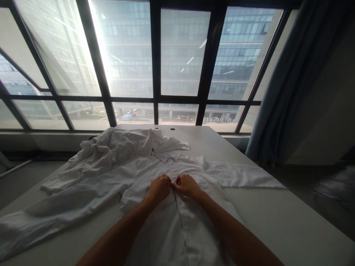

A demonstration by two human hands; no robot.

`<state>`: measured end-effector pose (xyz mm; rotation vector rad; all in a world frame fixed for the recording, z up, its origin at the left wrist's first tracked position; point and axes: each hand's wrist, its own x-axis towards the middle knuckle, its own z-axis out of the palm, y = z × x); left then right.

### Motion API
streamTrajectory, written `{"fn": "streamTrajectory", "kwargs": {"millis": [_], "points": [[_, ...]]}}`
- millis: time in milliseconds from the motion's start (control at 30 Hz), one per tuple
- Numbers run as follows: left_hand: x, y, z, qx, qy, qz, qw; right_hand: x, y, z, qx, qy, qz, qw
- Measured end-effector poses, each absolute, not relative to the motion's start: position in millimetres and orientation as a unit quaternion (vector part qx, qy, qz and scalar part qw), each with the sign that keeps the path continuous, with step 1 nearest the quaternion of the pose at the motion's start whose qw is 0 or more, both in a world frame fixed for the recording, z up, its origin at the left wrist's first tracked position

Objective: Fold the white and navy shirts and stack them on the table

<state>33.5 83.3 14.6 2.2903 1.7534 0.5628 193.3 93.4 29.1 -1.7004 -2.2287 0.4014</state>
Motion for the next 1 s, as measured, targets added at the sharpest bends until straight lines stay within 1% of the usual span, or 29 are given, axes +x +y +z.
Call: {"fn": "streamTrajectory", "kwargs": {"millis": [200, 400, 567, 800, 1000], "points": [[34, 77, 16, 0.781, 0.591, 0.178, 0.094, 190, 95, 26, -0.616, -0.765, 0.125, 0.139], [38, 78, 18, 0.780, 0.588, 0.186, 0.103, 197, 104, 25, -0.614, -0.753, 0.159, 0.175], [41, 84, 17, 0.783, 0.582, 0.190, 0.109, 201, 104, 27, -0.565, -0.779, 0.192, 0.193], [40, 90, 15, 0.771, 0.580, 0.219, 0.146, 209, 112, 21, -0.513, -0.809, 0.228, 0.175], [42, 84, 16, 0.749, 0.600, 0.234, 0.155, 206, 111, 14, -0.519, -0.799, 0.198, 0.231]]}}
